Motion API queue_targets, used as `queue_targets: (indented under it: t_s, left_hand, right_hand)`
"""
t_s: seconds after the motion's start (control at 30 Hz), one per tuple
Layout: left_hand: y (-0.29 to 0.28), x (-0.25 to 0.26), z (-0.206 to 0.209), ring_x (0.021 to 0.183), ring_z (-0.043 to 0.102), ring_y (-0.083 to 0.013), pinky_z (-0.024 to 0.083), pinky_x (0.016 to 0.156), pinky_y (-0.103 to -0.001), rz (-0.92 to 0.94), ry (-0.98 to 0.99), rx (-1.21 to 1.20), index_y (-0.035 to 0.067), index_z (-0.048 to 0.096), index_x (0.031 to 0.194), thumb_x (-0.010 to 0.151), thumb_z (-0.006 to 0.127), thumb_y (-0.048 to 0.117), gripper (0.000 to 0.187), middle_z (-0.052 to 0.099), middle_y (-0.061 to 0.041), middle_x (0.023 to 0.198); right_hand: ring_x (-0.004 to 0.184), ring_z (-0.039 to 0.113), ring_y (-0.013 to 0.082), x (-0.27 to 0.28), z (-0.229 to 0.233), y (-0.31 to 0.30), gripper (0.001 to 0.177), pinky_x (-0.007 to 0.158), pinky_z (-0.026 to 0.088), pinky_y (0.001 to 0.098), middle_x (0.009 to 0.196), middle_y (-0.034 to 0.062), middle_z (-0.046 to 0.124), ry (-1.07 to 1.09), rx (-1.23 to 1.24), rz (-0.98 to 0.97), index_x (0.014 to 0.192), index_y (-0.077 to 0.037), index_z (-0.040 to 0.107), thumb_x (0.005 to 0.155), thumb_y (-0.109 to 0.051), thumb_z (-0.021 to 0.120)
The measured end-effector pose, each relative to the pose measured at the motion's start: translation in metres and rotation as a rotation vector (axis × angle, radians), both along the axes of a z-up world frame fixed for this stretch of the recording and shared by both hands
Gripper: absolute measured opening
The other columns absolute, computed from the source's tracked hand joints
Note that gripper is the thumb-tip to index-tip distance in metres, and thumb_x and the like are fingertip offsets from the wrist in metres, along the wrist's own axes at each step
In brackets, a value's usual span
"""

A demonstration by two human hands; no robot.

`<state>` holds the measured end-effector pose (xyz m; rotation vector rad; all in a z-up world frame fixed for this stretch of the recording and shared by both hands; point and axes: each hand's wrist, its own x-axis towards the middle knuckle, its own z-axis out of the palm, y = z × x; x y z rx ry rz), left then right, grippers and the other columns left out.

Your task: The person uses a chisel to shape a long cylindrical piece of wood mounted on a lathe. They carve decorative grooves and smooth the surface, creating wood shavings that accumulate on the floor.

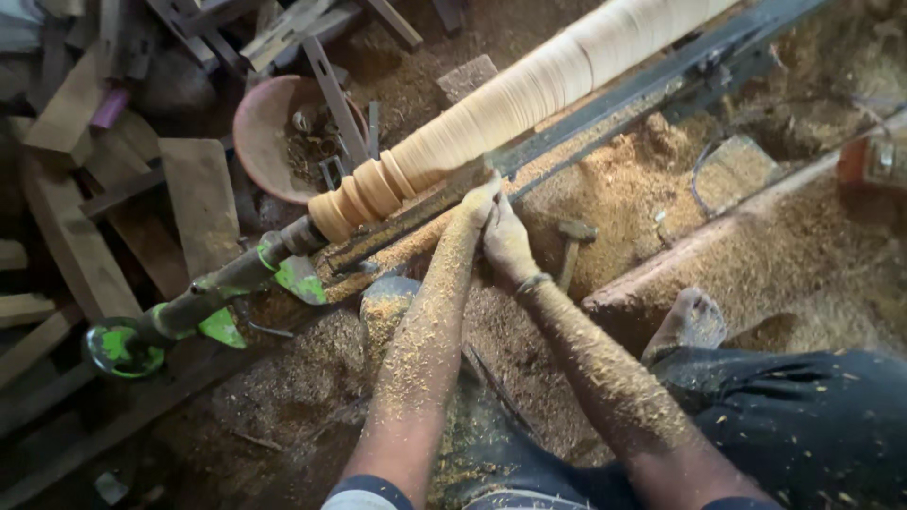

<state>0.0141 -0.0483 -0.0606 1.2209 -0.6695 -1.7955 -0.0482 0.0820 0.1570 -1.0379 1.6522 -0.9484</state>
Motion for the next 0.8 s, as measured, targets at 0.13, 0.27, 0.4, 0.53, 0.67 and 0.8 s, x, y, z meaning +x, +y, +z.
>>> queue_targets:
  t_s: [0.13,0.27,0.4,0.53,0.67,0.8]
  left_hand:
    - [0.006,-0.021,-0.007,0.110,0.065,-0.0213,0.050,0.098,-0.034,-0.027,-0.092,-0.019,-0.006,0.069,0.123,0.102,0.056,0.051,0.062,0.071,-0.015,0.119]
    - [0.018,-0.051,0.015,0.095,0.062,-0.0311,0.051,0.087,-0.042,0.033,-0.289,0.051,-0.015,0.069,0.119,0.106,0.050,0.061,0.079,0.069,-0.032,0.104]
    - [0.039,-0.051,0.041,0.102,0.065,-0.0247,0.052,0.091,-0.038,0.156,-0.248,0.052,-0.006,0.060,0.120,0.101,0.048,0.065,0.074,0.070,-0.018,0.112]
    - [0.032,-0.061,0.049,0.095,0.069,-0.0271,0.055,0.084,-0.039,0.244,-0.107,0.136,-0.007,0.066,0.113,0.098,0.050,0.062,0.072,0.072,-0.020,0.106]
    - [0.029,-0.052,0.018,0.096,0.068,-0.0247,0.054,0.084,-0.036,0.255,-0.246,0.046,-0.012,0.067,0.115,0.100,0.055,0.058,0.072,0.073,-0.022,0.109]
    - [0.019,-0.034,-0.009,0.091,0.066,-0.0233,0.054,0.080,-0.037,0.127,-0.215,-0.033,-0.011,0.074,0.114,0.098,0.062,0.050,0.064,0.074,-0.022,0.105]
  right_hand:
    - [0.113,0.063,0.0240,-0.031,0.011,-0.008,0.050,0.100,0.053,0.0397,0.130,0.0145,0.067,-0.601,0.128,0.072,0.156,-0.010,0.045,0.111,-0.033,0.043]
    - [0.121,0.063,0.0193,-0.079,0.023,-0.025,0.049,0.103,0.049,0.0323,0.136,0.0091,0.066,-0.056,-0.006,0.429,0.155,-0.011,0.043,0.109,-0.028,0.046]
    - [0.108,0.063,0.0184,-0.092,0.023,-0.034,0.050,0.093,0.055,0.0332,0.127,0.0102,0.068,-0.354,0.253,0.476,0.152,-0.008,0.052,0.109,-0.031,0.045]
    - [0.115,0.061,0.0139,-0.097,0.032,-0.042,0.054,0.100,0.050,0.0280,0.131,0.0068,0.067,-0.212,0.069,0.558,0.158,-0.013,0.039,0.107,-0.028,0.045]
    - [0.110,0.064,0.0136,-0.076,0.044,-0.027,0.052,0.097,0.052,0.0276,0.128,0.0055,0.068,-0.086,0.186,0.429,0.158,-0.017,0.040,0.108,-0.028,0.044]
    - [0.113,0.063,0.0116,-0.042,0.051,0.000,0.053,0.097,0.054,0.0271,0.133,0.0023,0.064,-0.273,0.237,0.137,0.157,-0.024,0.034,0.106,-0.031,0.041]
